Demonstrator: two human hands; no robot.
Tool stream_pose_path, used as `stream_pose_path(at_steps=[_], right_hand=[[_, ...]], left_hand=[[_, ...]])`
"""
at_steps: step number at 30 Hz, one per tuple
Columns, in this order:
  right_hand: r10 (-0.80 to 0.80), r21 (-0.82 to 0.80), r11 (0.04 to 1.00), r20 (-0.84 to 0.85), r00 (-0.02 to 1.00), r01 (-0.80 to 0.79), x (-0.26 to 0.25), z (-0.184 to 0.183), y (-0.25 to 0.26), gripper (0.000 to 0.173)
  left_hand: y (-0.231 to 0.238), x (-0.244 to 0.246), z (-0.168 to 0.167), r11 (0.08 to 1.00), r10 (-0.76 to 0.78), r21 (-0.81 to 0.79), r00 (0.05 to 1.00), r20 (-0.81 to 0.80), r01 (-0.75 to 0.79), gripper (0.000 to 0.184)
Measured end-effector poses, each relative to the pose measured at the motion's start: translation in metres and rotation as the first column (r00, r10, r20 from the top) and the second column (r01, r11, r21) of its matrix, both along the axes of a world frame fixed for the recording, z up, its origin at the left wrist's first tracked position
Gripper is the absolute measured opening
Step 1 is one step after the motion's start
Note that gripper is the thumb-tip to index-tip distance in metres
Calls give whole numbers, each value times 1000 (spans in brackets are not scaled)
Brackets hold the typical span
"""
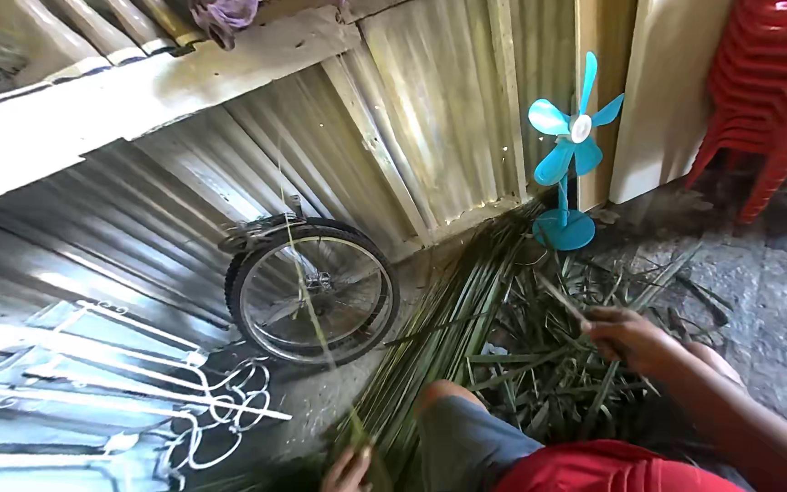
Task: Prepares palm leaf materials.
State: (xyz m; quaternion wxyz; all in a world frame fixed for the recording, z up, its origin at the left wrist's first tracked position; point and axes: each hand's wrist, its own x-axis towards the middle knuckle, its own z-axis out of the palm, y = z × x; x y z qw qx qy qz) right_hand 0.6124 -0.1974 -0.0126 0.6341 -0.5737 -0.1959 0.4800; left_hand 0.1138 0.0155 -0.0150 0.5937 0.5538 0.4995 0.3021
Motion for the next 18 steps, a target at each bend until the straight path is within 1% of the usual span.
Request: stream_pose_path(at_steps=[1, 3, 5, 7, 8, 9, 11, 12, 13, 15, 16, 17, 18], right_hand=[[71, 11, 997, 15, 997, -72, -14, 0, 3, 30], [194, 38, 980, 47, 980, -196, -34, 4, 4, 34], [304, 69, 948, 95, 948, -311, -44, 7, 1, 39], [393, 85, 910, 144, 908, -407, -47, 11, -5, 42], [426, 86, 892, 165, 890, -443, -47, 13, -9, 41], [454, 88, 876, 182, 872, -474, -46, 15, -13, 37], [495, 90, 851, 190, 848, -517, -47, 13, -20, 28], [508, 77, 847, 173, 844, -526, -48, 10, -23, 31], [512, 60, 849, 148, 846, -525, -50, 4, -25, 35], [484, 40, 873, 61, 873, -486, -56, -9, -26, 55], [444, 49, 895, 4, 896, -444, -60, -16, -25, 65], [390, 75, 920, -65, 919, -385, -62, -22, -23, 69], [335, 114, 940, -139, 932, -321, -64, -27, -21, 69]], left_hand=[[-4, 34, 7, 999, 20, -37, 997, 72, -17, 24], [-11, 95, 17, 997, 20, -73, 985, 171, -7, 20], [-16, 145, 15, 994, -6, -100, 960, 281, 35, 19], [-24, 189, 4, 983, -3, -167, 921, 389, 74, 21], [-30, 207, -4, 976, 16, -204, 902, 431, 81, 24], [-37, 223, -9, 970, 20, -224, 882, 471, 97, 23], [-50, 245, -16, 956, 7, -246, 825, 565, 160, 16], [-54, 252, -19, 951, -10, -243, 807, 590, 189, 14], [-57, 257, -20, 951, -35, -229, 809, 586, 207, 12], [-61, 263, -18, 955, -72, -207, 839, 539, 214, 10], [-64, 265, -16, 956, -87, -197, 850, 520, 219, 11], [-67, 266, -14, 956, -112, -180, 856, 504, 231, 11], [-71, 265, -13, 957, -154, -147, 865, 478, 252, 10]])
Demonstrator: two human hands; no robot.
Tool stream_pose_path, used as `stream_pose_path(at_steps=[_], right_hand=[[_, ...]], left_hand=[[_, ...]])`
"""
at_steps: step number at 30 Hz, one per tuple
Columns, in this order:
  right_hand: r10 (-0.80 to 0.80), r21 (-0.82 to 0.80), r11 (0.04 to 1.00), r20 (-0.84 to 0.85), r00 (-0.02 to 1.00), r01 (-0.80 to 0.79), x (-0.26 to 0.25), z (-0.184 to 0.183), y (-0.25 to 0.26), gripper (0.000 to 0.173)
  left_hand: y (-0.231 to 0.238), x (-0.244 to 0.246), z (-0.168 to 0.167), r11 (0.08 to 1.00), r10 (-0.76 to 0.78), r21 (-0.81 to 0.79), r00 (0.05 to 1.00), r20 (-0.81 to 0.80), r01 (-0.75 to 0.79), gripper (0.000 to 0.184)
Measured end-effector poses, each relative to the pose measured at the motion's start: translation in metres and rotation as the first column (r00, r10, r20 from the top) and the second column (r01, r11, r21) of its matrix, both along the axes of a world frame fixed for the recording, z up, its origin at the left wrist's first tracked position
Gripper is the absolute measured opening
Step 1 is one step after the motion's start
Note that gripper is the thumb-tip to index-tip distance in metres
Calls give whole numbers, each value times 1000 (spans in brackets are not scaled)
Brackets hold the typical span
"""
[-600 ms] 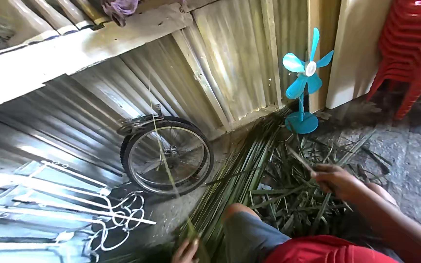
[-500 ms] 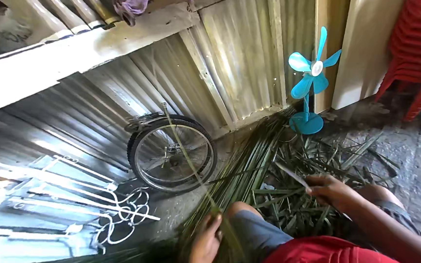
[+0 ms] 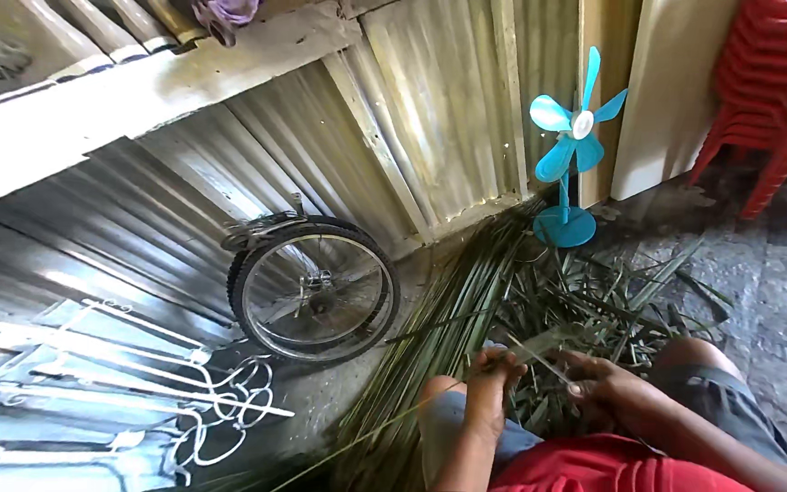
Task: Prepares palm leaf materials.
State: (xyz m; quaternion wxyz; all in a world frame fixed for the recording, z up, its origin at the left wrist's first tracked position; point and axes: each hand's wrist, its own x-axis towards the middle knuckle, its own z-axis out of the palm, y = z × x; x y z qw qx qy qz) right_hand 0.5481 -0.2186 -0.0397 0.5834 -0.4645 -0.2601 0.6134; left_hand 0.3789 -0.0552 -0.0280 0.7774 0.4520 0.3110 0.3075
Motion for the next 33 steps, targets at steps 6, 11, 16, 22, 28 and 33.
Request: stream_pose_path(at_steps=[6, 11, 16, 22, 28, 33], right_hand=[[-217, 58, 970, -242, 946, 237, 7, 0, 8, 14], [-284, 36, 954, -207, 936, 297, 22, 1, 7, 11], [-134, 39, 990, 15, 991, 133, -1, 11, 9, 51], [29, 24, 999, 216, 976, -35, -22, 13, 18, 41], [-84, 8, 996, 163, 983, 84, -16, 1, 22, 70], [-374, -172, 895, 216, 902, 412, 31, -33, 31, 64]], left_hand=[[-13, -19, -3, 986, -82, 146, 997, 16, 79, 17], [-2, -42, 4, 961, -37, 276, 999, 3, 34, 12], [-14, -32, 2, 899, 43, 438, 998, -46, -19, 5], [-19, -23, -9, 774, 52, 633, 998, -37, -17, 17], [-25, -30, -5, 809, 15, 587, 1000, -22, 1, 4], [-35, -42, 1, 866, -47, 498, 999, 5, 39, 9]])
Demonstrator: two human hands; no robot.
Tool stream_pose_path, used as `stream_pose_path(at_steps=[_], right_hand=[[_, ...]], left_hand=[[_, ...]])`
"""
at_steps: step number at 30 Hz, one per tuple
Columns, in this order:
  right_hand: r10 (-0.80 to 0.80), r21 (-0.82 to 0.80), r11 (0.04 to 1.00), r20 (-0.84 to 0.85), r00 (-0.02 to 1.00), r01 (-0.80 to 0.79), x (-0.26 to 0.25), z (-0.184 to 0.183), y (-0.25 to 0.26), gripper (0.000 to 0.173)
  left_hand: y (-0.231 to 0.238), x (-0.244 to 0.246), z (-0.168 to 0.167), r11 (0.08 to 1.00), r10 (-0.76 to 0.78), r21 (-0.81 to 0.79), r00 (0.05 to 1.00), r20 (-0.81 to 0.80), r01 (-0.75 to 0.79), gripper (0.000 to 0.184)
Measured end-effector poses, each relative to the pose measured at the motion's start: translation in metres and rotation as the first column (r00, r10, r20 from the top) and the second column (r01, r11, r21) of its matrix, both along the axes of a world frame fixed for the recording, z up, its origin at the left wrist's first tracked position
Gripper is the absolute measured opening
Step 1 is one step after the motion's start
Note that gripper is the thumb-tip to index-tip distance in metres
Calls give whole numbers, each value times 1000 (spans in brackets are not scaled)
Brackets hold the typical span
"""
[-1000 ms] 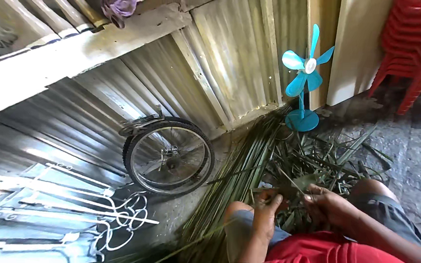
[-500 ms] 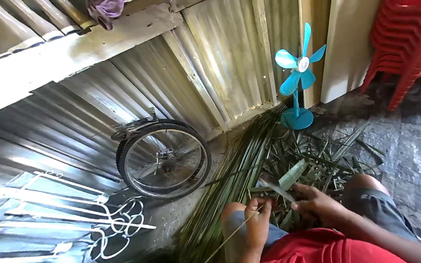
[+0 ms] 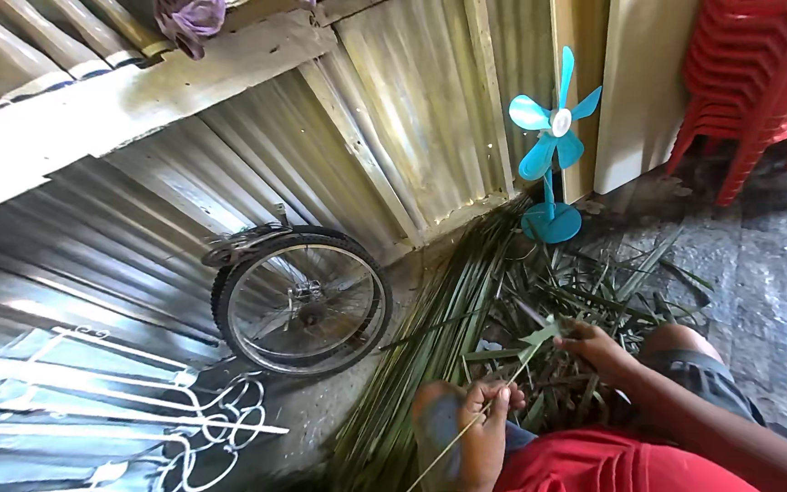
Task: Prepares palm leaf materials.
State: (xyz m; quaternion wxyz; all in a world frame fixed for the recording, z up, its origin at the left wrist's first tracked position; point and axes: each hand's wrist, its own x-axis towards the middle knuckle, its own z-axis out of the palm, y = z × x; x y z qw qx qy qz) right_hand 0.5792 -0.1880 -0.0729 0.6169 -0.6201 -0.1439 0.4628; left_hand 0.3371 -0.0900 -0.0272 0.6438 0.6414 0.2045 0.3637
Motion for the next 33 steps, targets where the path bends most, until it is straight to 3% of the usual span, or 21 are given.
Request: stream_pose_path(at_steps=[2, 3, 6, 9, 12, 16, 23, 24, 26, 29, 33], right_hand=[[-8, -82, 997, 39, 999, 11, 17, -14, 0, 80], [15, -112, 994, 79, 997, -6, 20, -17, 1, 80], [153, -201, 975, 284, 946, -97, 22, -27, 8, 58], [212, -252, 960, 380, 901, -120, 25, -40, 13, 52], [182, -282, 955, 310, 933, -92, 24, -39, 11, 48], [62, -265, 963, 71, 996, -42, 20, -38, 10, 45], [-56, -310, 951, -189, 980, -5, 23, -40, 15, 38], [-25, -323, 946, -153, 988, -26, 22, -40, 15, 39], [157, -373, 921, 90, 983, -113, 21, -41, 15, 41], [378, -376, 901, 440, 814, -216, 23, -53, 16, 45], [490, -447, 859, 578, 653, -249, 15, -49, 14, 56]], left_hand=[[-2, -3, -7, 999, -14, 36, 999, -30, 15, 8], [-3, -3, -10, 999, -15, 49, 999, -47, 17, 8], [-4, -1, -13, 998, -7, 66, 995, -100, 14, 8], [-7, 1, -14, 992, -8, 125, 985, -171, 30, 8], [-7, 0, -18, 984, -1, 172, 976, -216, 39, 8], [-7, -3, -21, 962, 1, 267, 970, -244, 66, 8], [-4, -10, -22, 847, 27, 508, 942, -334, 156, 10], [-3, -11, -21, 811, 32, 554, 931, -364, 189, 10], [-3, -13, -20, 761, 53, 611, 918, -394, 218, 11], [3, -13, -22, 878, 69, 473, 954, -292, 81, 8], [10, -20, -17, 968, 69, 249, 977, -203, -17, 7]])
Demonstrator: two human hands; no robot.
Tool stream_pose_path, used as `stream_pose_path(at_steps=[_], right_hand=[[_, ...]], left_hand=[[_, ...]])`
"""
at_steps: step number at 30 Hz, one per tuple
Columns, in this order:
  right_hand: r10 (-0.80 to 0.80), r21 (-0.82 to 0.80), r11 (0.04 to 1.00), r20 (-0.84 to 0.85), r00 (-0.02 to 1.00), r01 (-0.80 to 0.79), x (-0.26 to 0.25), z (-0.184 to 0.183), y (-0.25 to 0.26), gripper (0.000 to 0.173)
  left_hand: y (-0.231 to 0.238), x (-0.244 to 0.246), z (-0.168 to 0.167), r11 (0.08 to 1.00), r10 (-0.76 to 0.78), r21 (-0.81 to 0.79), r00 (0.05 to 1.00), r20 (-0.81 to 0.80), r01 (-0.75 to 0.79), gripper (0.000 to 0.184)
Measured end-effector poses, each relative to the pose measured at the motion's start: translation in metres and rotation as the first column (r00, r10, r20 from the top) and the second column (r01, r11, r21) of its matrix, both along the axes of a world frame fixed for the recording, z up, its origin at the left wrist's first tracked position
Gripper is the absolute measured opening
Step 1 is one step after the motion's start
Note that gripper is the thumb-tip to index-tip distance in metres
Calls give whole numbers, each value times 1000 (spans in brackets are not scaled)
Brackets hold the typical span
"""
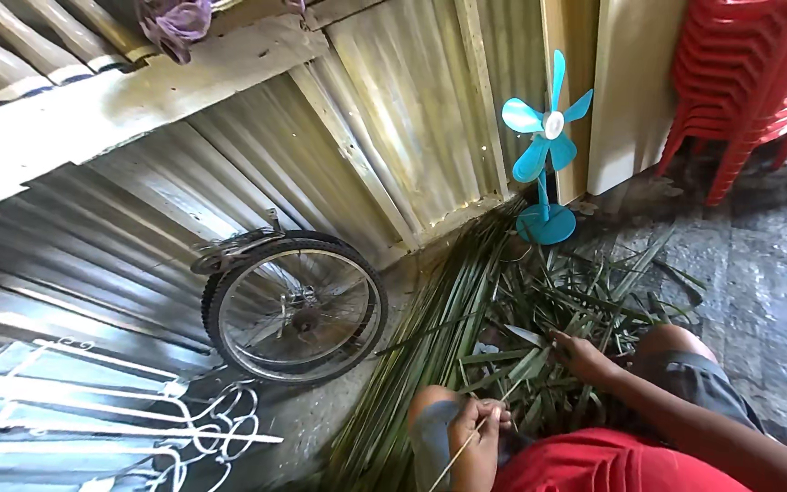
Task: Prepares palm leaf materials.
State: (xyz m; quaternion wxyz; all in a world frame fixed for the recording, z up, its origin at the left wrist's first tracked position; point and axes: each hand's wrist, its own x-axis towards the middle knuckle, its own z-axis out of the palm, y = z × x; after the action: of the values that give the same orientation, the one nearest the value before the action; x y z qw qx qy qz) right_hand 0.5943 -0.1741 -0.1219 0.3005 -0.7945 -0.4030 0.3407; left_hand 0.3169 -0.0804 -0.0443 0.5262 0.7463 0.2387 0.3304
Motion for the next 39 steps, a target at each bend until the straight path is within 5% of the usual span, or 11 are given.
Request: stream_pose_path(at_steps=[4, 9, 12, 14, 18, 24, 29, 33, 36, 39], right_hand=[[7, -98, 995, 106, 994, 4, -9, 13, 5, 61], [-201, 142, 956, -313, 928, 255, -8, 20, 14, 46], [-368, -17, 845, -743, 559, 535, -9, 26, 16, 45], [-377, -131, 827, -851, 366, 546, -1, 30, 12, 52], [-395, -184, 808, -874, 284, 559, 6, 24, 9, 54], [-486, -184, 709, -827, 282, 681, 48, 20, -10, 50], [-586, -217, 767, -619, 522, 604, 21, 13, -4, 47], [-304, -38, 917, -712, 633, 397, -20, 54, -5, 40], [-1, 110, 984, -788, 615, 143, -50, 93, -10, 37], [127, 174, 984, -797, 591, 24, -67, 105, -8, 43]], left_hand=[[-1, -5, 5, 999, 20, -48, 1000, 17, -19, 8], [-3, -4, 9, 1000, 22, -15, 1000, 20, -21, 8], [-3, -4, 9, 1000, 18, -19, 1000, 15, -18, 8], [0, -5, 4, 999, 23, -31, 999, 33, -22, 8], [7, -11, -1, 1000, -9, -23, 998, 61, 11, 8], [46, -42, 19, 997, 56, 52, 995, 79, -60, 7], [55, -28, 5, 987, 103, 120, 993, 50, -109, 6], [57, -8, -9, 946, 91, 317, 994, -56, -69, 9], [48, 8, 10, 857, 108, 514, 980, -165, -8, 9], [42, 17, 21, 749, 64, 654, 970, -234, 109, 10]])
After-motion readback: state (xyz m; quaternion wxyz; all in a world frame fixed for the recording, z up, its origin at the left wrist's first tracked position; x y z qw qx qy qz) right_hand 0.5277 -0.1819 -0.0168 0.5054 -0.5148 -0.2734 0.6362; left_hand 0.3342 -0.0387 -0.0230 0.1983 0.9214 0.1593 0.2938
